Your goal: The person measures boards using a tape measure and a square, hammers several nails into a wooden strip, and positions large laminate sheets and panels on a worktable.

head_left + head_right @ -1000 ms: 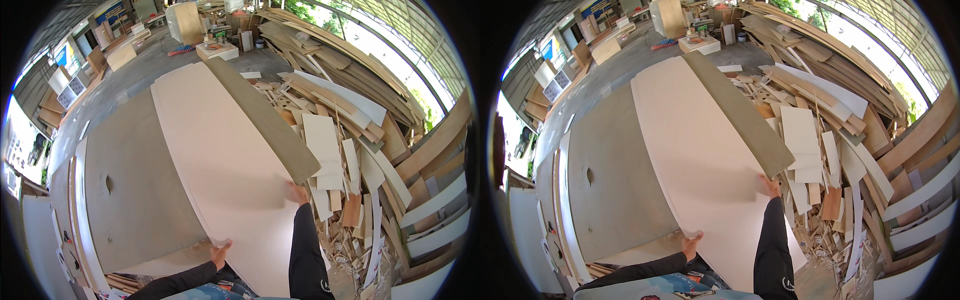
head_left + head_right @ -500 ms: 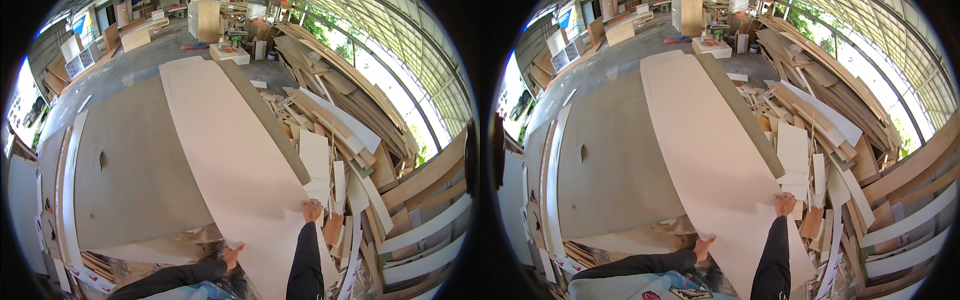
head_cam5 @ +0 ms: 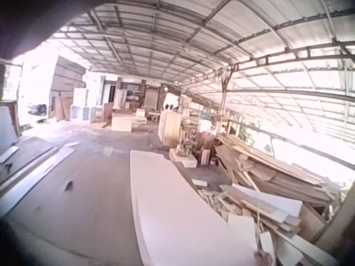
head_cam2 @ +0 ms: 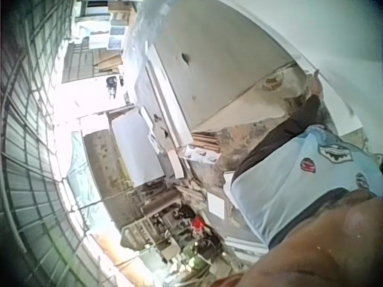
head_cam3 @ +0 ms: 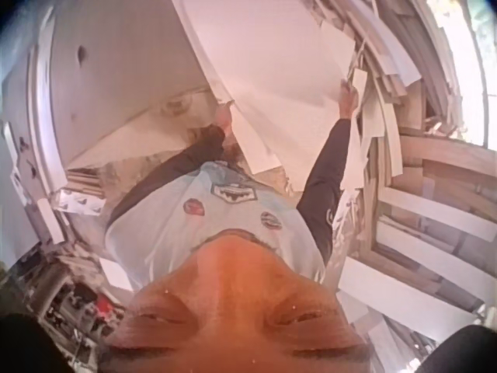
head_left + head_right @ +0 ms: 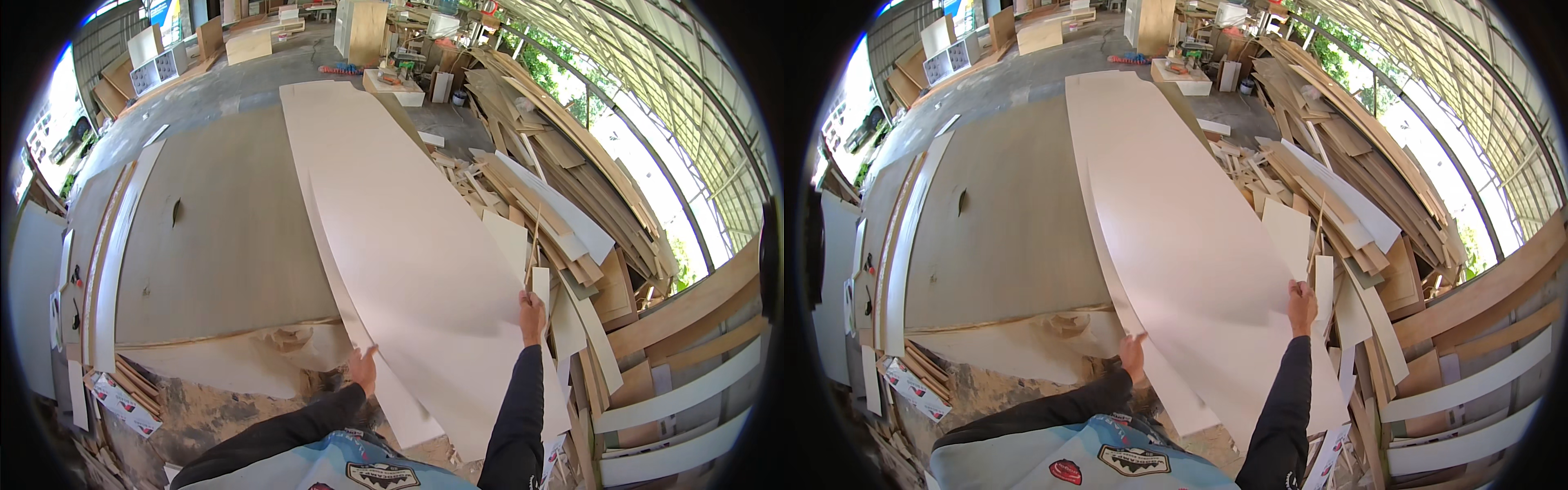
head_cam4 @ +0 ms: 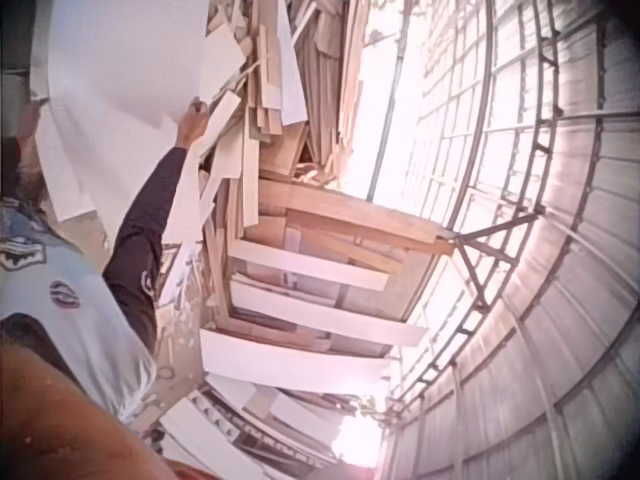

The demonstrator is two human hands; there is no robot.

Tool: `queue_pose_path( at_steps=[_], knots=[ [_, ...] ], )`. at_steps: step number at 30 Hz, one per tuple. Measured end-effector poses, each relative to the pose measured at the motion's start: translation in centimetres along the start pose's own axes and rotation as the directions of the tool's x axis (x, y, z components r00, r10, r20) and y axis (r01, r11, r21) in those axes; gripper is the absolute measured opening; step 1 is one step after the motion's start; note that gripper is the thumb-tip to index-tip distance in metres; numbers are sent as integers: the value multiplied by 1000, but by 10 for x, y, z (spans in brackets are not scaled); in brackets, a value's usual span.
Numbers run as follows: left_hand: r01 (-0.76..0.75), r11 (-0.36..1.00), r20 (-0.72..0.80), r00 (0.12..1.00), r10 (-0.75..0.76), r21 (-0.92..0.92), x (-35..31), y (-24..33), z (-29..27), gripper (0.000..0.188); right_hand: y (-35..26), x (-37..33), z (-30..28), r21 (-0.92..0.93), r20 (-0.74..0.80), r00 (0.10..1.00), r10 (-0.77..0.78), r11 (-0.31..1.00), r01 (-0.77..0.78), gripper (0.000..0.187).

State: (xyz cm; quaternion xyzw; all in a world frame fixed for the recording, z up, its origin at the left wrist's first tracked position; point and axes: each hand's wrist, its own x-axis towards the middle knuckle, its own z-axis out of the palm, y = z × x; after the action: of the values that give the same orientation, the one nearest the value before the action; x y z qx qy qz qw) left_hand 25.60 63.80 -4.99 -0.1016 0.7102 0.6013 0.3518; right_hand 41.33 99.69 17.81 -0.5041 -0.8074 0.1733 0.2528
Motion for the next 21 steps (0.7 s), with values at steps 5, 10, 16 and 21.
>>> queue_pose_path(
  at_steps=[5, 10, 16, 21],
  knots=[
    [256, 926, 258, 948, -185, -276, -13, 72, 11, 77, 81, -32, -62, 149, -95, 990, -101, 982, 114, 37],
    [322, 699, 507, 860, 67, -638, 4, 134, -4, 63, 127, -81, -125, 323, -38, 999, 20, 946, -6, 35],
    [404, 759, 770, 608, 195, -512, 14, 108, 13, 36, 188, -107, -173, 158, -91, 994, 63, 986, -48, 36],
    [487, 771, 820, 566, 80, -411, -123, 135, 69, 25, 218, -147, -200, -407, -449, 893, 18, 886, -223, 35]
  ],
)
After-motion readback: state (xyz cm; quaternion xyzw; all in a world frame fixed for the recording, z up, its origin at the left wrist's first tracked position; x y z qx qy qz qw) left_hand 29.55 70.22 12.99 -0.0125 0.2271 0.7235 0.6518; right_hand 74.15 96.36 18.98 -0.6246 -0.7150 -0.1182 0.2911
